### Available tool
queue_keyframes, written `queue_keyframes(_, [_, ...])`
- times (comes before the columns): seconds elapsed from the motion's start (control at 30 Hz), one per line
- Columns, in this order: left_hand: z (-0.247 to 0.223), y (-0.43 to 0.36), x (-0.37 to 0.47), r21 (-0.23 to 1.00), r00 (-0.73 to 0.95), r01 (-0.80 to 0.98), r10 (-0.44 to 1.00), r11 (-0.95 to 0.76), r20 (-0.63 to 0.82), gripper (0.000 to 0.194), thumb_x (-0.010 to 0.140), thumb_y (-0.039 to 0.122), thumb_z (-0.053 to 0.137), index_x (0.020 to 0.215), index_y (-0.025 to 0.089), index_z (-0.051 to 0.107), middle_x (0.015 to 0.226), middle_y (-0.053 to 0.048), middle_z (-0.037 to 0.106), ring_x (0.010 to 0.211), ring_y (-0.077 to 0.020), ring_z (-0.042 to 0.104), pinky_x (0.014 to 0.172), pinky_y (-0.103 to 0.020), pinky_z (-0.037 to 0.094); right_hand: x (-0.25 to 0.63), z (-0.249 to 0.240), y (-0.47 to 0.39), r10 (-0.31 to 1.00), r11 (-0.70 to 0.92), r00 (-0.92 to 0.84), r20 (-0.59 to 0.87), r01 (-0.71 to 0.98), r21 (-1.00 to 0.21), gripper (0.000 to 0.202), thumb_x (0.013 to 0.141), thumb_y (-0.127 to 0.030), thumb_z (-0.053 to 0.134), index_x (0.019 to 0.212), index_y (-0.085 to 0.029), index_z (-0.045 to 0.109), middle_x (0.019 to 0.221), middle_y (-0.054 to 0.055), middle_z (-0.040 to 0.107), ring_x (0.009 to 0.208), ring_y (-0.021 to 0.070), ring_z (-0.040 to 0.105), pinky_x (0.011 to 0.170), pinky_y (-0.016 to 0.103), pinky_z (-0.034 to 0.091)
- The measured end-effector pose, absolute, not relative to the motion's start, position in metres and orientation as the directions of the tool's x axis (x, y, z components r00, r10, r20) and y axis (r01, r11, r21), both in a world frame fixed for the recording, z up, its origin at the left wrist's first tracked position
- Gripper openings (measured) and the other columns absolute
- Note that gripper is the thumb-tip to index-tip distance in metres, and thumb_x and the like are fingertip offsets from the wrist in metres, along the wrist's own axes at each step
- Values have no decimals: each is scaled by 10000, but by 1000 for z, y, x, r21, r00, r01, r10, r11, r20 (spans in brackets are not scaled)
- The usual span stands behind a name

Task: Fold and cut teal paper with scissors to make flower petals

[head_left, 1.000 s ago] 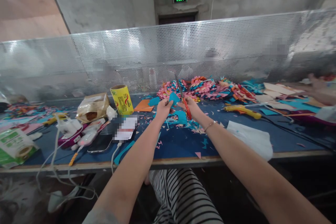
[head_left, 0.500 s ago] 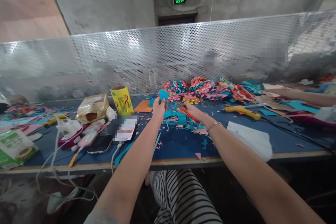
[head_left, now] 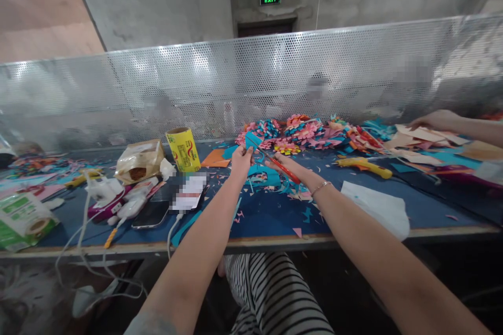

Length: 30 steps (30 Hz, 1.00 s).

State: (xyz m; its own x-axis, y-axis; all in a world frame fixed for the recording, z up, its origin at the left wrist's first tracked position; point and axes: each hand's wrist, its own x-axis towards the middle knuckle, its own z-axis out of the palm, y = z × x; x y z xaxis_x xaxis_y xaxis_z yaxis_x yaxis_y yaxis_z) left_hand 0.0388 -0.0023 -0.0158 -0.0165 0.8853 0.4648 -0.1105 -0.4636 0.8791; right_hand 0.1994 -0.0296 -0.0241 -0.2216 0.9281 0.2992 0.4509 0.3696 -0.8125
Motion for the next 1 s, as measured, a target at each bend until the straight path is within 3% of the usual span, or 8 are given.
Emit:
queue_keyframes(0.33, [-12, -10, 41, 892, -12, -112, 898, -438, 440, 233, 727, 350, 585, 664, 164, 461, 541, 30, 538, 379, -41, 367, 375, -191, 272, 200, -25, -30, 926, 372, -238, 294, 435, -820, 438, 608, -569, 633, 682, -204, 404, 576, -72, 384, 524, 81, 362, 487, 223, 302])
queue_keyframes(0.6, [-14, -4, 40, 890, -17, -139, 900, -434, 436, 207, 718, 325, 593, 670, 158, 481, 592, 8, 581, 368, -39, 368, 367, -192, 261, 199, -18, -33, 930, 366, -197, 309, 541, -757, 464, 575, -595, 643, 628, -201, 405, 544, -61, 401, 514, 91, 368, 476, 228, 292])
queue_keyframes(1.0, [-9, -11, 40, 910, -14, -143, 921, -388, 390, 163, 771, 267, 553, 681, 144, 496, 547, 22, 541, 371, -34, 358, 374, -185, 264, 196, -16, -30, 926, 347, -190, 327, 769, -537, 361, 709, -530, 528, 672, -190, 412, 571, -40, 425, 514, 92, 390, 486, 222, 291])
